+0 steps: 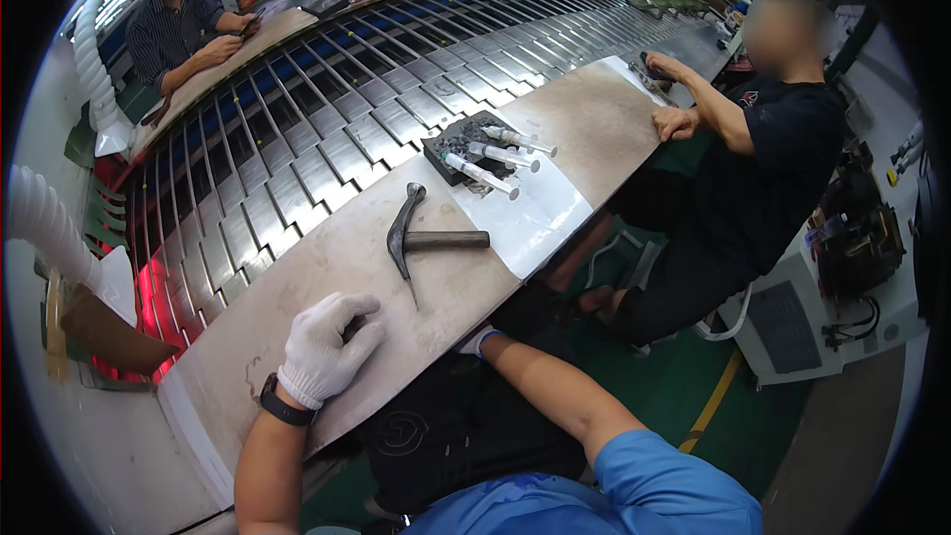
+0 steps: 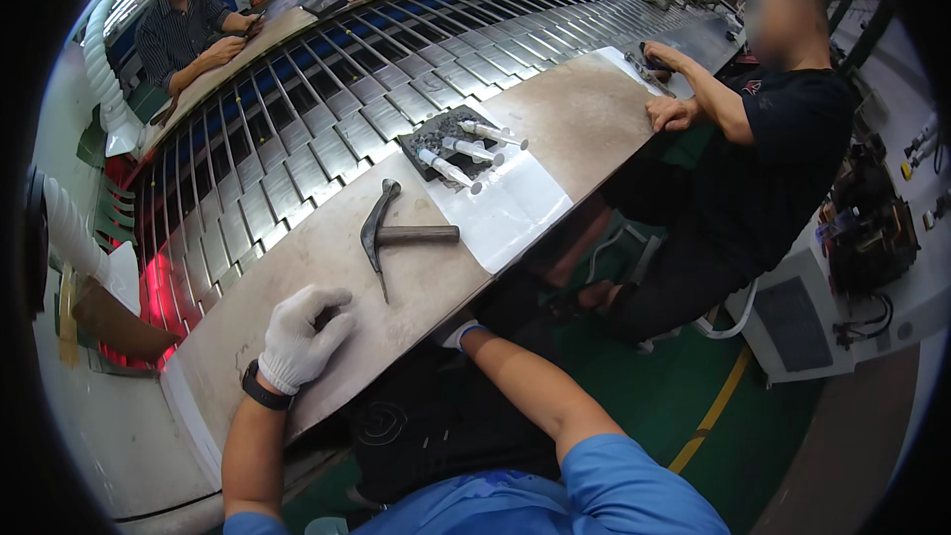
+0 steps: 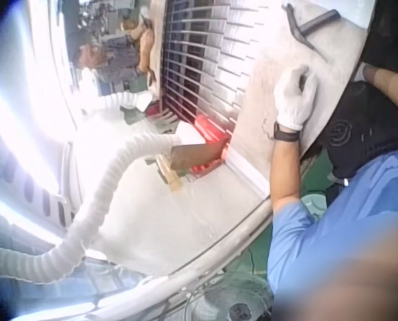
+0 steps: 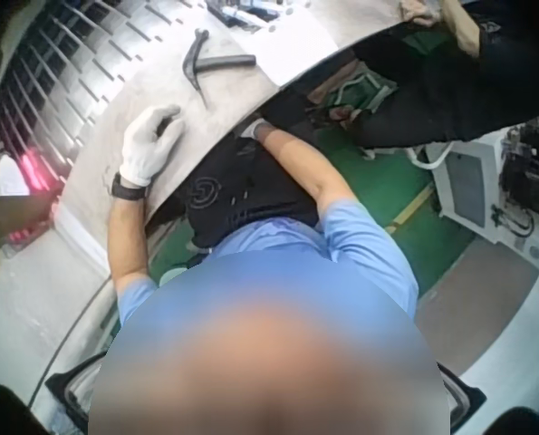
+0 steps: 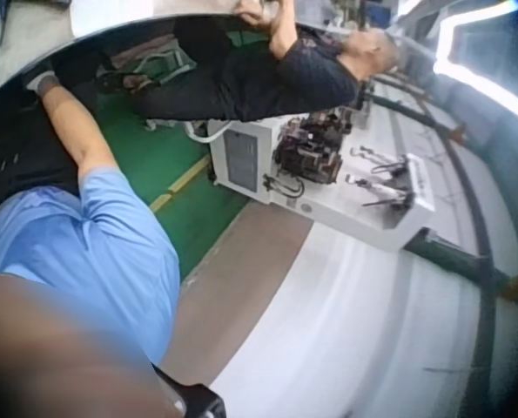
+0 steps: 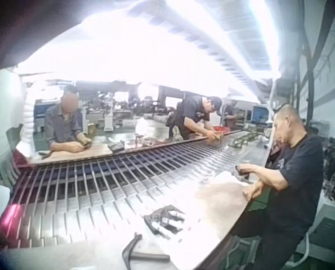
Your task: The person attaches soles and heels onto shoes on lasts by hand, presses them into place, and hammers around the edges of the shoes using a hammer.
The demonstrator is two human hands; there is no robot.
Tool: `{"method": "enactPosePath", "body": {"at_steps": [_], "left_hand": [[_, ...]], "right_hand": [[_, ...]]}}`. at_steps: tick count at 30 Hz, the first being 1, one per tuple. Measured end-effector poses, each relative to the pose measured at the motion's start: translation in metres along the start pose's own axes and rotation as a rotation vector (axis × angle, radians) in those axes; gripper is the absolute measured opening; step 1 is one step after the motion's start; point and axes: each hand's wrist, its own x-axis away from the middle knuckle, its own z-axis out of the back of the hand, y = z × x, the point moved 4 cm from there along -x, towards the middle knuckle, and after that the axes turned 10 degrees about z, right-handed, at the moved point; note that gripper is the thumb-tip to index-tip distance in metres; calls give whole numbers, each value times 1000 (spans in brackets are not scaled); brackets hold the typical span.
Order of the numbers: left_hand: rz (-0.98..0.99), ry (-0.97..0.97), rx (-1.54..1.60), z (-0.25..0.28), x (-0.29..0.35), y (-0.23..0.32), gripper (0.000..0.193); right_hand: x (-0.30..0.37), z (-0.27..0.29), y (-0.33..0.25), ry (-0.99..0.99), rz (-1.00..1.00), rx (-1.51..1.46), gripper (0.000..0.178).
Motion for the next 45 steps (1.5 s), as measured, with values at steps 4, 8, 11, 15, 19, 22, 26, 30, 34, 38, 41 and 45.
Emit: {"method": "enactPosePath", "body": {"at_steps": [4, 8, 11, 15, 19, 22, 26, 30, 34, 38, 41, 45], "left_hand": [[2, -3, 11, -3, -2, 1, 23], [17, -9, 0, -1, 0, 1, 23], [19, -7, -8, -1, 0, 1, 23], [25, -10, -16, 1, 2, 0, 23], [16, -11, -6, -2, 0, 0, 24], [11, -14, -3, -3, 0, 1, 24], [19, -7, -5, -2, 1, 0, 24], [26, -16, -13, -3, 1, 0, 24], [37, -16, -25, -2, 3, -2, 24], [30, -7, -9, -3, 2, 1, 24], [26, -15, -10, -5, 0, 3, 24], [24, -3, 6, -4, 2, 2, 23]], "right_hand": [[0, -16, 15, 53, 22, -39, 59], [-2, -17, 12, 61, 51, -30, 59], [-2, -11, 6, 29, 46, -25, 59], [-2, -5, -1, -10, 39, -7, 60], [-1, -9, 3, 9, 43, -7, 60], [0, -15, 10, 38, 53, -63, 60], [-2, -17, 9, 24, 50, -83, 61], [-1, -13, 7, -50, 33, -70, 62], [-2, -6, -3, -92, 26, -52, 62], [0, -7, 0, -29, 27, -57, 61], [2, -8, 6, -24, 11, -76, 61], [3, -3, -2, -8, 43, -69, 58]]}}
